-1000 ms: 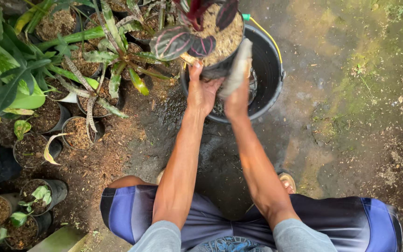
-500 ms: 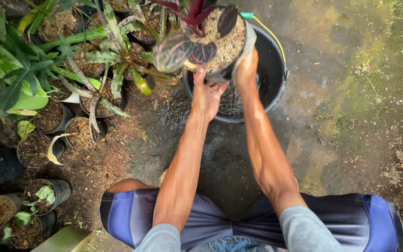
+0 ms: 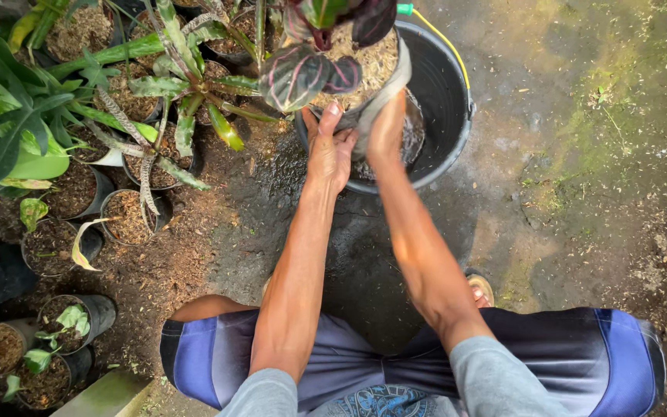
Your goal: The person sits on the ground and cleans the exterior of several potted plants using a cloth and water from a bucket. They wipe each pot, rinse the cloth, and return the cleaned pots to a nearby shelf.
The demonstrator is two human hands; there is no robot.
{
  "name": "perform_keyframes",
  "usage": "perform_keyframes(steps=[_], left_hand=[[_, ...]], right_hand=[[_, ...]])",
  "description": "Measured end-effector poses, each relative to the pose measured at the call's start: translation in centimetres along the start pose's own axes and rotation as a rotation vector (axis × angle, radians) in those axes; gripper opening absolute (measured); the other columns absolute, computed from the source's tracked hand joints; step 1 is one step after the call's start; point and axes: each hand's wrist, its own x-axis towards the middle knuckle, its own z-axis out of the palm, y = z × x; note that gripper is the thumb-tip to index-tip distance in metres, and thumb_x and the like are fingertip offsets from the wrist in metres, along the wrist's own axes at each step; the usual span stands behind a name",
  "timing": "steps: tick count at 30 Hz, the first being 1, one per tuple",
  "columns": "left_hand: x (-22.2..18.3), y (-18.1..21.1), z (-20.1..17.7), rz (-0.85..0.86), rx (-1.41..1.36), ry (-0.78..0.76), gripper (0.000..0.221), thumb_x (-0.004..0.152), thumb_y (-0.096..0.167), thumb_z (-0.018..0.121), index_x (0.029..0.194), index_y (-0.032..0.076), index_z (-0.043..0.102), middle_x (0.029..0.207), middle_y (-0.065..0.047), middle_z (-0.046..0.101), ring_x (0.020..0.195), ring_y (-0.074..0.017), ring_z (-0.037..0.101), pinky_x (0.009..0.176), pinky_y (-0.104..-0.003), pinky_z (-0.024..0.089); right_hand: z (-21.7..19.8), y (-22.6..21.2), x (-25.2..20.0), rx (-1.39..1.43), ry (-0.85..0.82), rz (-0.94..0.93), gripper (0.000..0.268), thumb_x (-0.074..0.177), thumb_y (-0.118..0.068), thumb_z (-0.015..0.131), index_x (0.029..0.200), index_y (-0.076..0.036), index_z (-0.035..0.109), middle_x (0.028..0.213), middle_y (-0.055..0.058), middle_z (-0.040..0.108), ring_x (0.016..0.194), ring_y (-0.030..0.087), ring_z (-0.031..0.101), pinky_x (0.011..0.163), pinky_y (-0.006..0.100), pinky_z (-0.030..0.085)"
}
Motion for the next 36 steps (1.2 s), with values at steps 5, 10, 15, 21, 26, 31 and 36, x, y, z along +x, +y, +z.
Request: perform_keyframes(steps=[5,10,15,21,26,31,36], left_hand=[[-1.1,0.7,-0.7,-0.015,-0.034,-0.169,0.13,0.073,0.043,0.085,0.16,0.017,-0.008,0.158,-0.024,0.022,0.14,-0.0509,0.035,0.115,-0.06,0.04],[-2.0,1.7,-1.0,-0.132,-0.001,-0.334,0.123,0.077,0.052,0.083,0.158,0.0,0.006,0.154,-0.036,0.025,0.143,-0.0564,0.032,0.118,-0.062,0.04],[-2.2,2.0,0.3,-0.175,-0.138,-0.225,0.12,0.074,0.058,0.077,0.156,0.008,0.005,0.152,-0.039,0.02,0.139,-0.0586,0.032,0.11,-0.063,0.044],[-0.2,1.1,-0.4,-0.135,-0.151,-0.165,0.121,0.078,0.061,0.073,0.159,0.013,-0.003,0.158,-0.034,0.013,0.145,-0.055,0.027,0.112,-0.057,0.04],[0.5,0.2,-1.8,-0.069,-0.144,-0.234,0.125,0.082,0.059,0.08,0.163,0.002,0.003,0.163,-0.034,0.016,0.15,-0.0533,0.021,0.116,-0.053,0.041],[0.4,0.3,-2.4,-0.172,-0.007,-0.108,0.12,0.073,0.051,0.08,0.158,0.012,0.005,0.153,-0.031,0.016,0.142,-0.0538,0.025,0.117,-0.059,0.044],[-0.6,1.4,-3.9,-0.248,0.098,-0.371,0.116,0.079,0.054,0.083,0.158,0.0,0.017,0.158,-0.039,0.027,0.142,-0.0569,0.039,0.118,-0.059,0.044]], right_hand=[[-3.6,-0.3,8.2,0.024,-0.058,0.305,0.062,0.106,-0.047,0.038,0.151,-0.005,0.045,0.146,0.014,0.06,0.134,0.027,0.058,0.113,0.041,0.045],[-4.8,-2.9,13.1,-0.08,-0.282,0.652,0.063,0.101,-0.052,0.043,0.145,-0.009,0.057,0.14,0.009,0.068,0.13,0.026,0.064,0.109,0.042,0.051],[-4.1,-0.9,11.2,0.054,-0.23,0.577,0.063,0.108,-0.047,0.041,0.144,0.003,0.057,0.13,0.027,0.059,0.115,0.035,0.057,0.103,0.048,0.046],[-2.6,1.9,-1.2,-0.507,0.0,-0.141,0.066,0.113,-0.043,0.036,0.154,0.008,0.037,0.156,0.028,0.047,0.147,0.035,0.043,0.125,0.044,0.032],[-1.0,0.7,-4.9,-0.968,-0.05,-0.297,0.066,0.118,-0.044,0.027,0.154,0.011,0.038,0.164,0.028,0.038,0.159,0.037,0.027,0.134,0.043,0.018],[-1.8,-2.0,2.4,0.283,-0.031,0.296,0.1,0.098,-0.073,0.03,0.157,0.007,0.032,0.162,0.022,0.042,0.15,0.033,0.04,0.127,0.041,0.026],[-5.8,-5.2,9.0,0.026,-0.231,0.525,0.118,0.085,-0.088,0.036,0.151,0.009,0.045,0.152,0.024,0.061,0.144,0.034,0.058,0.121,0.05,0.045]])
